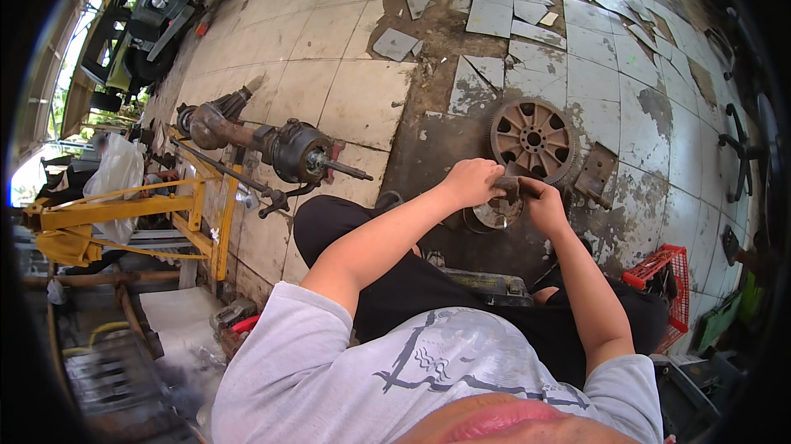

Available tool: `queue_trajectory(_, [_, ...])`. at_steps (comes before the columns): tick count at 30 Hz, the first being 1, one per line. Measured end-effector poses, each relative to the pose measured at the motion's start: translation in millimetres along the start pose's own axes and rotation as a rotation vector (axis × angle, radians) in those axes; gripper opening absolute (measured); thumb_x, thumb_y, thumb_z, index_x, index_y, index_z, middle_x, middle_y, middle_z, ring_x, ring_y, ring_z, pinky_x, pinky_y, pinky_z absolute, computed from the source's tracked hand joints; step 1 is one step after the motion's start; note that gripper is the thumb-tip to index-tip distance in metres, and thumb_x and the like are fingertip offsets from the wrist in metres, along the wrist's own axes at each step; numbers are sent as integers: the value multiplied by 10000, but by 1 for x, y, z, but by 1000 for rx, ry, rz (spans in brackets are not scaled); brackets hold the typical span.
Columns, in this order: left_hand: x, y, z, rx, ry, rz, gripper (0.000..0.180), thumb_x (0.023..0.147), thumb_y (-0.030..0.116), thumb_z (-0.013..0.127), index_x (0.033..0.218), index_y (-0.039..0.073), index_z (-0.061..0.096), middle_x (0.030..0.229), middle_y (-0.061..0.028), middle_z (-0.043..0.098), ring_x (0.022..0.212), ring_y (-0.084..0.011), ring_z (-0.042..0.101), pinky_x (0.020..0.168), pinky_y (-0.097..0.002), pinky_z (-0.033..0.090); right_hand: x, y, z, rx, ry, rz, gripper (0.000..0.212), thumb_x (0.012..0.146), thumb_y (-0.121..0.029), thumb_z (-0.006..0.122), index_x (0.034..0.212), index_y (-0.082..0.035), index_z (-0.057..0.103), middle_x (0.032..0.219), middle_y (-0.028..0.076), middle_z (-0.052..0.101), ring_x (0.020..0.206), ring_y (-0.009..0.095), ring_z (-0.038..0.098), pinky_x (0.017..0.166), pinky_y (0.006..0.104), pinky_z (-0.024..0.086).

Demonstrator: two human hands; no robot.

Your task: The person sits on the floor of a workshop and uses a metal file to scrape and clean a small, dirty metal part. They repeatedly rub the file against the surface to remove grime and rust.

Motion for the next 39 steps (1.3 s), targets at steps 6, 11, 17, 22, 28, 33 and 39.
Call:
queue_trajectory(6, [-2, -5, -2, 10, 17, -7, 370, 890, 399, 784, 993, 78, 634, 1000, -103, 688, 1037, -349, 686, 839, -497, 558, -1, -2, 5, -29, 2, 58, 428, 907, 123, 603, 1303, 12, 721, 1196, 107, 788, 1109, 165, 722, 1008, 322, 529])
queue_trajectory(11, [0, 0, 0, 20, 9, 4, 378, 887, 405, 788, 986, 75, 632, 991, -98, 685, 1031, -343, 688, 838, -495, 560, 1, 20, 1, 4, -21, 92, 419, 914, 121, 600, 1300, 11, 723, 1193, 105, 788, 1106, 163, 723, 1006, 322, 532])
queue_trajectory(17, [1, -2, -2, -3, 23, 9, 377, 885, 400, 787, 988, 73, 631, 980, -98, 678, 1010, -345, 686, 830, -493, 559, 0, -2, 0, 66, 7, 23, 416, 914, 110, 606, 1300, 7, 725, 1189, 123, 791, 1113, 176, 732, 1006, 322, 535])
queue_trajectory(22, [-2, 2, -3, 4, 30, 18, 363, 886, 387, 786, 989, 73, 635, 978, -98, 680, 1004, -349, 689, 825, -494, 557, 3, 24, 3, -55, -8, 64, 431, 915, 109, 601, 1318, 10, 716, 1212, 116, 783, 1097, 173, 733, 993, 322, 541])
queue_trajectory(28, [-2, -1, 0, 18, 38, 20, 361, 894, 392, 783, 1005, 78, 644, 978, -97, 682, 1008, -347, 692, 829, -490, 561, -3, 24, 5, 253, -82, 249, 469, 904, 74, 652, 1365, 5, 696, 1182, 38, 772, 1044, 142, 713, 961, 310, 541])
queue_trajectory(33, [1, -4, -4, 6, 24, -6, 361, 895, 393, 781, 1026, 81, 654, 994, -98, 691, 1020, -342, 693, 843, -486, 567, -10, 5, 9, 120, -154, 301, 609, 843, 97, 733, 1435, -19, 656, 1194, -4, 733, 1038, 98, 650, 944, 288, 525])
queue_trajectory(39, [1, -1, -6, -11, 30, -2, 358, 899, 390, 780, 1047, 86, 660, 1011, -96, 695, 1034, -343, 689, 843, -485, 567, -7, 29, 11, 105, -146, 241, 640, 832, 103, 705, 1451, -48, 653, 1256, 15, 734, 1086, 117, 656, 987, 304, 508])
Point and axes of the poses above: each hand's wrist, its own x-axis towards the middle knuckle, its own z-axis out of the palm, y = z × x, the point moved 9 cm from there along x, towards the middle knuckle
